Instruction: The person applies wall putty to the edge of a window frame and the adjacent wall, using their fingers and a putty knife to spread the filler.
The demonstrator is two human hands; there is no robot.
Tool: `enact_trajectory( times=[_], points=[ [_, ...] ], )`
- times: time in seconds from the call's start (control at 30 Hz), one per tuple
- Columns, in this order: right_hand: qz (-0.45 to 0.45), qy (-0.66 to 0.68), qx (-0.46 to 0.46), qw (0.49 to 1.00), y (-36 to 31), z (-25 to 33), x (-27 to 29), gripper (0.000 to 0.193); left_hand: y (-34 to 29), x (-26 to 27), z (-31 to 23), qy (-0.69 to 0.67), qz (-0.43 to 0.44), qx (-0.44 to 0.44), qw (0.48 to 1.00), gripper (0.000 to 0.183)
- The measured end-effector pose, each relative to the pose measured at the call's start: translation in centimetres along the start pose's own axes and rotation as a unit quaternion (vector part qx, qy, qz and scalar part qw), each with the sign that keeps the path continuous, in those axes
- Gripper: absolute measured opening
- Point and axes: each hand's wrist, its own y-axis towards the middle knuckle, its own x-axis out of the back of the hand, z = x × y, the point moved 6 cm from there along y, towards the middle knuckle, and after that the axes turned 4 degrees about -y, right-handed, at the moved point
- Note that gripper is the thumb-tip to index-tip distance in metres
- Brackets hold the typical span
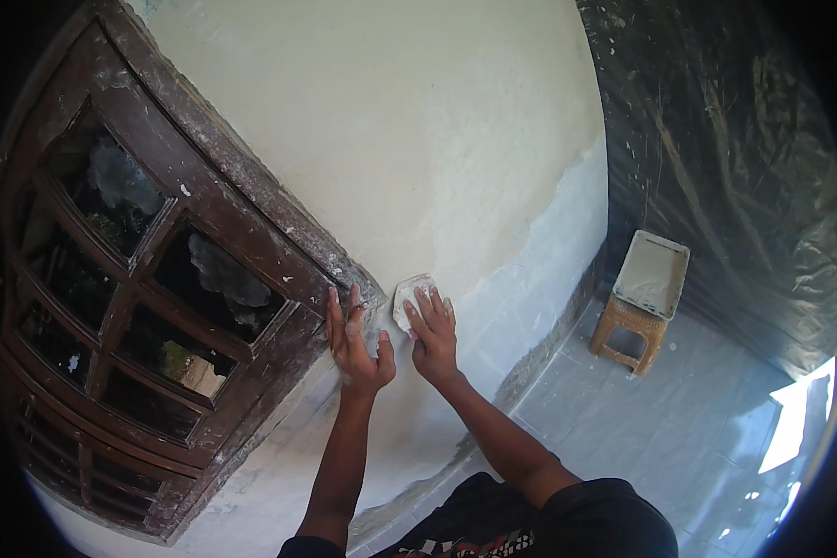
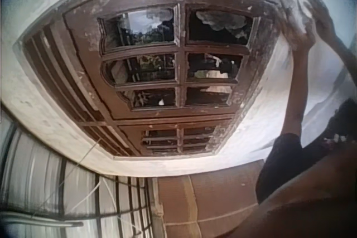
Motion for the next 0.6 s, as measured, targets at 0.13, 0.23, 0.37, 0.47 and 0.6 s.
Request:
enact_trajectory(
  times=[0.13, 0.23, 0.37, 0.47, 0.6],
  points=[
    [-0.005, 0.028, 0.019, 0.999, -0.8, 1.5, 3.3, 0.054, -0.6, -0.1, 0.8, 0.018, 0.002, 0.014, 1.0, 0.049],
    [-0.08, 0.029, 0.051, 0.995, 5.8, 1.1, 5.5, 0.06, -0.6, -0.8, 0.4, 0.018, 0.01, 0.004, 1.0, 0.049],
    [-0.104, 0.007, 0.043, 0.994, 11.6, -1.3, 4.0, 0.057, -0.4, -1.0, 0.6, 0.029, 0.0, 0.012, 1.0, 0.045],
    [-0.07, 0.016, 0.035, 0.997, 9.0, -2.1, 2.0, 0.053, -0.4, -0.9, 0.3, 0.022, -0.011, 0.016, 1.0, 0.041],
    [0.001, 0.019, 0.027, 0.999, 1.6, -1.9, 2.4, 0.054, -0.5, -0.9, 0.5, 0.021, -0.019, 0.018, 0.999, 0.042]
  ],
)
